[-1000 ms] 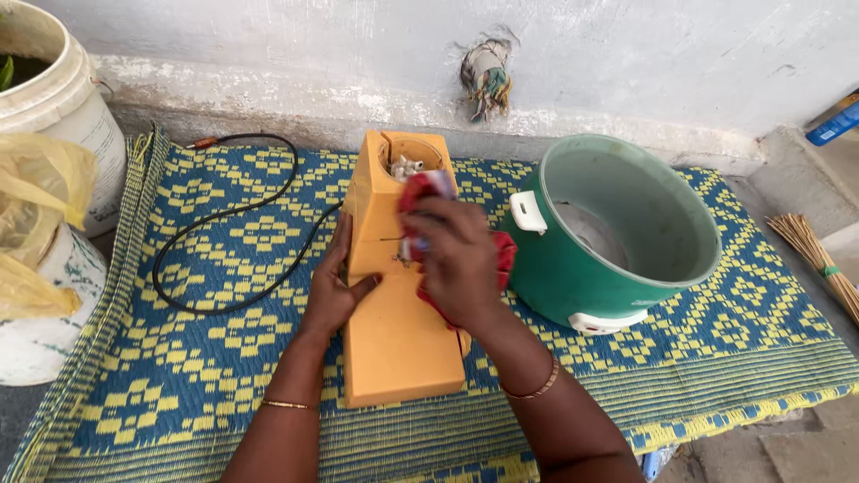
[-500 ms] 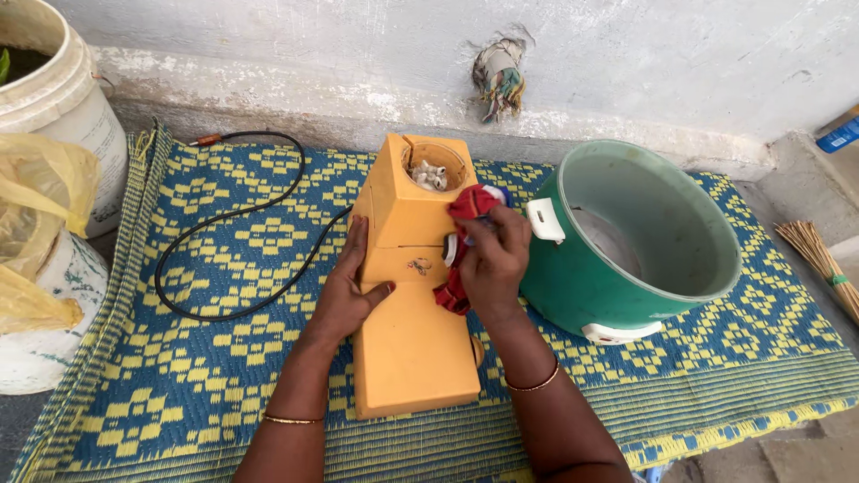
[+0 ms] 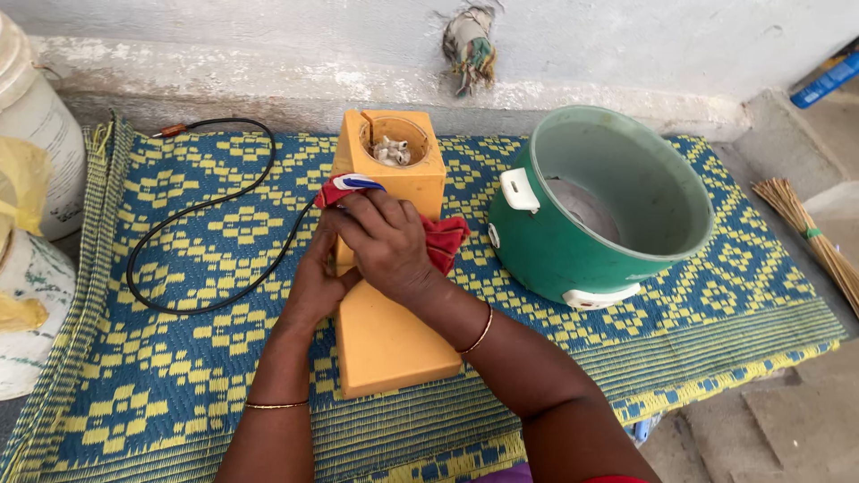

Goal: The person cleans an orange blender housing and its components using a red cloth, wiping the exterior surfaces and using their fingers to clear small debris from the internal compartment.

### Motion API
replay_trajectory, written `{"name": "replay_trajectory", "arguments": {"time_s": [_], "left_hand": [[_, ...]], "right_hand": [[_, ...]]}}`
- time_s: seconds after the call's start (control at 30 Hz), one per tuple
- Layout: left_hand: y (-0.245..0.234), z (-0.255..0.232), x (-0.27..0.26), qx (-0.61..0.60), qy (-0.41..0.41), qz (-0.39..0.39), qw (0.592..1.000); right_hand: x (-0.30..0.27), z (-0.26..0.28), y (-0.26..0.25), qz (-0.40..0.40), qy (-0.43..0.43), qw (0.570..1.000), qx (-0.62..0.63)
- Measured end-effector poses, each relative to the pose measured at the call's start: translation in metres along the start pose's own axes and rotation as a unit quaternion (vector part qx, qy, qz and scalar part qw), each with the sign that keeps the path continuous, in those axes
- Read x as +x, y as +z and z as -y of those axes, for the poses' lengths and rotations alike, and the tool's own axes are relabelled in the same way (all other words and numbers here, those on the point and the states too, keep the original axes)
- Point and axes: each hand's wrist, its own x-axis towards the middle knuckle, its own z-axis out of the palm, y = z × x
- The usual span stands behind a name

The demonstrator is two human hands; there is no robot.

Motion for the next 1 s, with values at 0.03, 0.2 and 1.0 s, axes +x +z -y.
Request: {"name": "replay_trajectory", "arguments": {"time_s": [0.03, 0.2, 1.0], "left_hand": [[0.001, -0.002, -0.001, 0.005, -0.011, 0.001, 1.000], [0.003, -0.015, 0.000, 0.024, 0.012, -0.005, 1.000], [0.004, -0.011, -0.002, 0.033, 0.031, -0.010, 0.999]], "right_hand": [[-0.003, -0.004, -0.001, 0.011, -0.011, 1.000, 0.001], [-0.042, -0.046, -0.023, -0.014, 0.030, 0.999, -0.005], [-0.075, -0.046, -0.044, 0.148, 0.084, 0.985, 0.039]]}}
